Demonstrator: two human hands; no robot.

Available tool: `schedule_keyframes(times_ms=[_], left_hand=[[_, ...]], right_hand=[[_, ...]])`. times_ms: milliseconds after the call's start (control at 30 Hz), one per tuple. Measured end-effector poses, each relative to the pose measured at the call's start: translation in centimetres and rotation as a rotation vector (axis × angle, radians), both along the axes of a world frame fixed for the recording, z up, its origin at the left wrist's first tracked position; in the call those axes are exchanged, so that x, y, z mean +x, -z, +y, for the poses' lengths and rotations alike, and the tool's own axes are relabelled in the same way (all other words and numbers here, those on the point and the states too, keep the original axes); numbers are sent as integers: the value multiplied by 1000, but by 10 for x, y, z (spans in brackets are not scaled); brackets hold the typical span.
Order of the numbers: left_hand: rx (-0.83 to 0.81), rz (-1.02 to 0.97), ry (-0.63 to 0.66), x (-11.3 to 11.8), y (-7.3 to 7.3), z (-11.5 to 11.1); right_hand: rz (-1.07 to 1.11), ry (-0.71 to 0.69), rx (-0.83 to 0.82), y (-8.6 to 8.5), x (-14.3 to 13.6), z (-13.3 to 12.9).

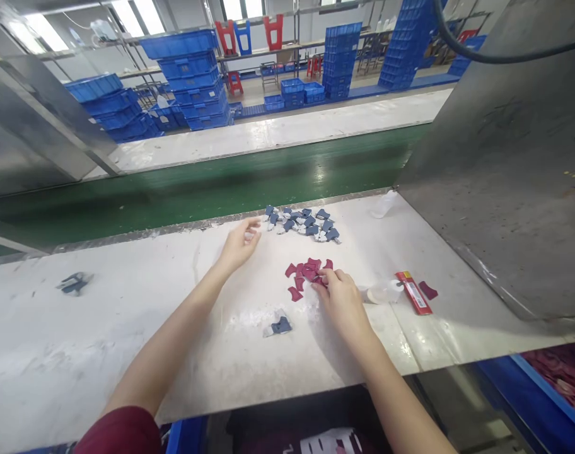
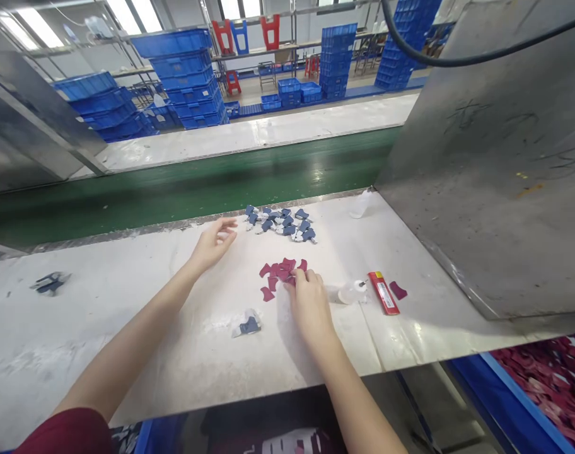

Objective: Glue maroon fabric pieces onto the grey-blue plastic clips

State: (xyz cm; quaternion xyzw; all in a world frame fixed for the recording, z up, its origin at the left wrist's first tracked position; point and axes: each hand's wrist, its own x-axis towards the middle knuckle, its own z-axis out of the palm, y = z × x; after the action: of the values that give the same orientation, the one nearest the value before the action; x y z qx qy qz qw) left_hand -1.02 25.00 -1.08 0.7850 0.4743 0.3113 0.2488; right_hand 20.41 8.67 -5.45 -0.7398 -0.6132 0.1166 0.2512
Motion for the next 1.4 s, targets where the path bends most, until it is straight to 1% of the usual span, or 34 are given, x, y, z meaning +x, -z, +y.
schedule_keyframes(times_ms=[100, 167, 233, 300, 367, 433, 500, 533, 600, 667, 733, 767, 833, 900, 967, 1067, 1233, 1400], left_hand=[[-88, 117, 12, -18, -4, -64], [-123, 167, 8, -27, -3, -108], [-141, 182, 11, -32, 2, -146], [-135, 177, 16, -31, 8, -175], [-107, 155, 13, -25, 16, -193], [-71, 125, -4, -18, 24, -201], [-46, 92, -25, -11, 30, -204], [-42, 68, -31, -9, 33, -204], [-50, -1, -59, -4, 35, -204], [-100, -83, -107, -1, 33, -207], [-186, -167, -163, 3, 26, -212], [-230, -210, -183, 6, 21, -215], [-287, -302, -224, 12, 10, -222], [-304, -378, -269, 18, 0, -229], [-284, -423, -302, 23, -9, -235], [-227, -444, -305, 26, -17, -241], [-209, -474, -254, 26, -21, -243], [-239, -497, -255, 26, -21, -246]], right_hand=[[-184, -15, 42, 2, -6, -4], [-343, -40, 57, 0, -12, -8], [-480, -85, 48, -3, -17, -11], [-563, -139, 38, -8, -18, -12], [-564, -178, 36, -11, -15, -11], [-474, -190, 35, -13, -8, -8], [-301, -186, 36, -14, -1, -8], [-180, -186, 36, -15, 1, -9], [131, -171, 39, -19, 1, -18], [503, -125, 42, -25, -5, -33], [839, -55, 49, -33, -15, -49], [960, -34, 56, -38, -21, -57], [1106, -19, 68, -47, -31, -70], [1156, -4, 91, -55, -37, -77], [1154, 26, 122, -60, -41, -81], [1147, 41, 150, -65, -44, -84], [1158, -4, 143, -70, -46, -87], [1084, 25, 160, -71, -43, -89]])
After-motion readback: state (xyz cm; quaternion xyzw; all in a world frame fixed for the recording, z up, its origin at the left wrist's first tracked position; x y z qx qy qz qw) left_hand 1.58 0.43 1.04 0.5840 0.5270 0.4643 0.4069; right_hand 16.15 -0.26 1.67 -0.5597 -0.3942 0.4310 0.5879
